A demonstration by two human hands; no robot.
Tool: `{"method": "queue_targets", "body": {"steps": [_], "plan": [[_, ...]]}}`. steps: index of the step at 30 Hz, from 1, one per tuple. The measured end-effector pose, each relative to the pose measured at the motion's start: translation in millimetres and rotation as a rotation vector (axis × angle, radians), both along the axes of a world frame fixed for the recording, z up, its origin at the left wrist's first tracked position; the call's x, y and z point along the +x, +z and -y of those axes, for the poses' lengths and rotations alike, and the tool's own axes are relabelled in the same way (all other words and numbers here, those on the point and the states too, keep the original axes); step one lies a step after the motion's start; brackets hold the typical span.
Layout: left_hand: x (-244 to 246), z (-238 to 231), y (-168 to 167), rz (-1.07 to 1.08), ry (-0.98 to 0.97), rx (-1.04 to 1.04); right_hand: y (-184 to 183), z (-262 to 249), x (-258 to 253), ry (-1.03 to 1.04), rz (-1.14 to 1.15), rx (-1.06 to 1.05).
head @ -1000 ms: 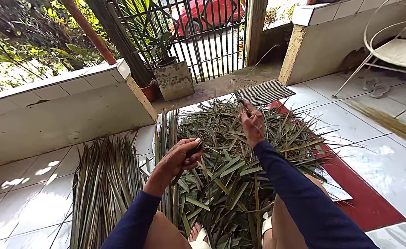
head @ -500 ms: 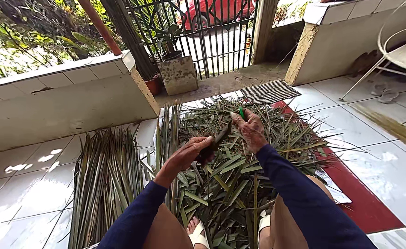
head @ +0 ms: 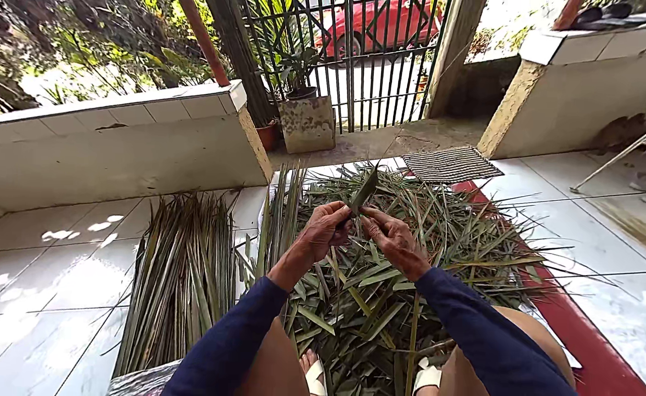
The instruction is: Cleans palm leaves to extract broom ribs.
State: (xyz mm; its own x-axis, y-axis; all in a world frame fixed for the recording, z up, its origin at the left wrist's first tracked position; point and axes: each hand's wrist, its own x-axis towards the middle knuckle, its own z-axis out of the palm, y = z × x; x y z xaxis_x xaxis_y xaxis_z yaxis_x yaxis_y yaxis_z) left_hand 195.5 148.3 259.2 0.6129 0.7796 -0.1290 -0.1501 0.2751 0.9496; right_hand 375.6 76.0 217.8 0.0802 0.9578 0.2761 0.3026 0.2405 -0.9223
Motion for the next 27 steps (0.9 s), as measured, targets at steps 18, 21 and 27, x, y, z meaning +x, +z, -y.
{"method": "queue_targets", "body": {"steps": [18,21,27], "plan": [[-14.1,0.6,7.4,0.100,-0.177,-0.166,8.4,1.7,3.7,-0.045,0.148,0.075],[-16.5,-1.3,5.6,0.095,-0.212,-0.171,8.0,1.1,4.7,-0.099,0.213,0.060],[-13.8,3.1,7.1,-0.003,-0.166,-0.120,3.8,0.9,6.1,-0.230,0.322,0.048]]}}
